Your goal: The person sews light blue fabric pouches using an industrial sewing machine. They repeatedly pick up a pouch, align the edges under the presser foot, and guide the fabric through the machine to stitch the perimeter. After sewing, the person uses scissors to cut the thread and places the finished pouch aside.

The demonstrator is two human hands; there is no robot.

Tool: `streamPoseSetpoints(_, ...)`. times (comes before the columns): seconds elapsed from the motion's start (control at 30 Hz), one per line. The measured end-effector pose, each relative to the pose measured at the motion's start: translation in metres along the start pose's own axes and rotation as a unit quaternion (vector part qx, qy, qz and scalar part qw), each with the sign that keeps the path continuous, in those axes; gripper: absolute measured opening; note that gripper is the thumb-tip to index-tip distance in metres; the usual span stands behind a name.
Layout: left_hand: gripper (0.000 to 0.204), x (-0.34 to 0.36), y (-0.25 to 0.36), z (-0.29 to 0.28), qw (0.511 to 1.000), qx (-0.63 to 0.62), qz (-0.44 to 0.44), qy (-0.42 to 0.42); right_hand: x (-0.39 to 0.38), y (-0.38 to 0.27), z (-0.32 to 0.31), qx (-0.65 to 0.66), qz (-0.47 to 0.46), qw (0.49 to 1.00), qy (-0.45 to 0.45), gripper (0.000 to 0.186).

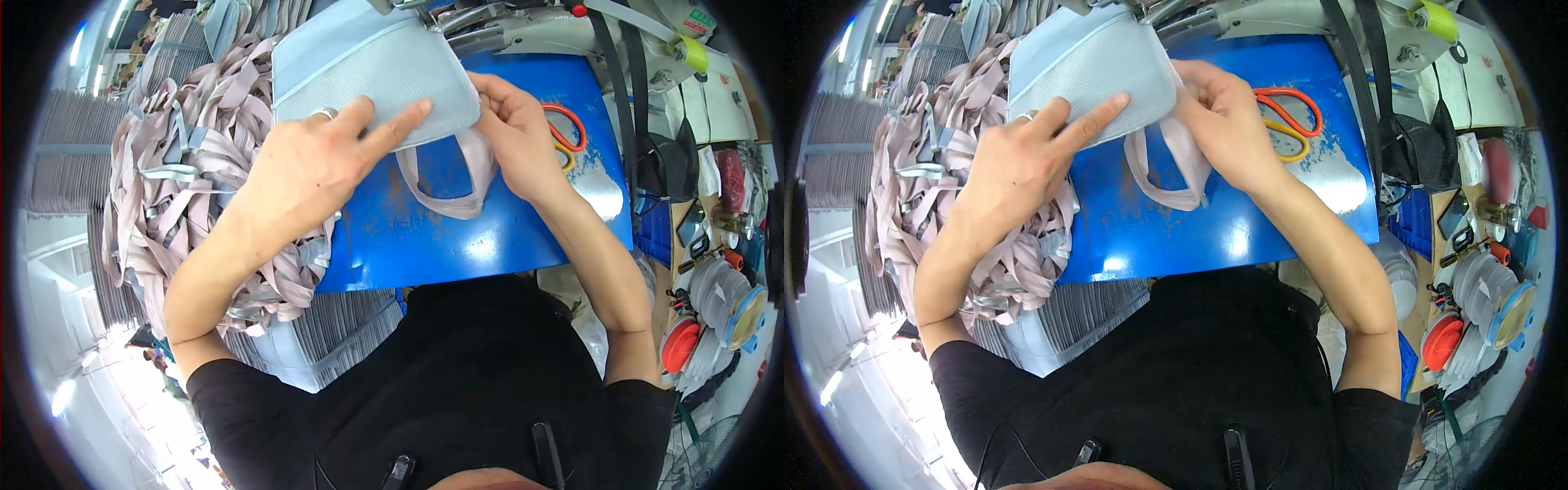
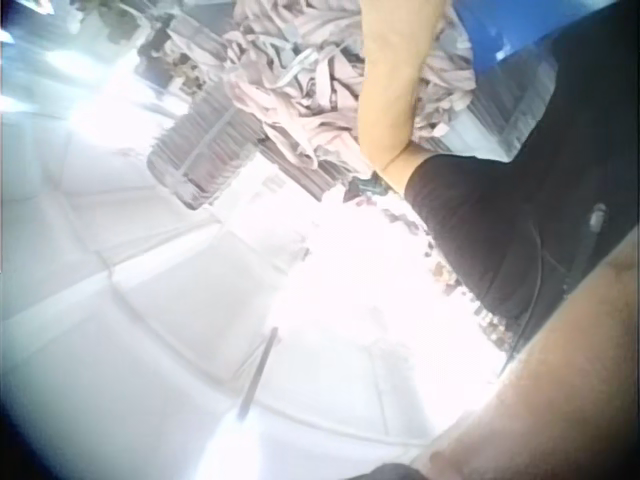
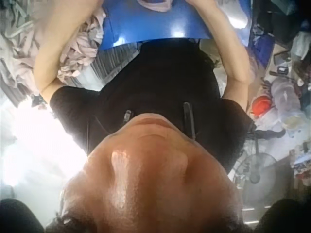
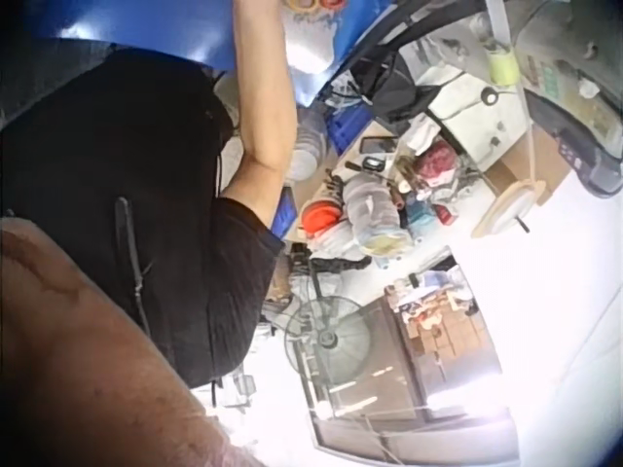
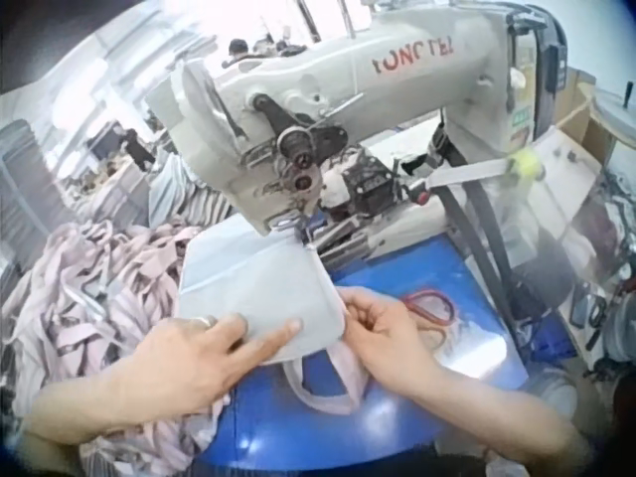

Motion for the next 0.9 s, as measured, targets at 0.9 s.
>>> streamPoseSetpoints(0.9,0.051,0.066,-0.028,-0.001,0.995,0.089,-0.013,-0.031,0.056,0.009,-0.002,0.041,0.013,0.999,0.019,0.023)
Point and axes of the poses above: each hand's wrist, its own x-axis towards the middle knuckle, its own z-axis out of the palm, y = z × x, the point moved 4 cm from there along x, towards the middle knuckle, and after that the axes turned 9 degrees about z, right-handed, at the moved point
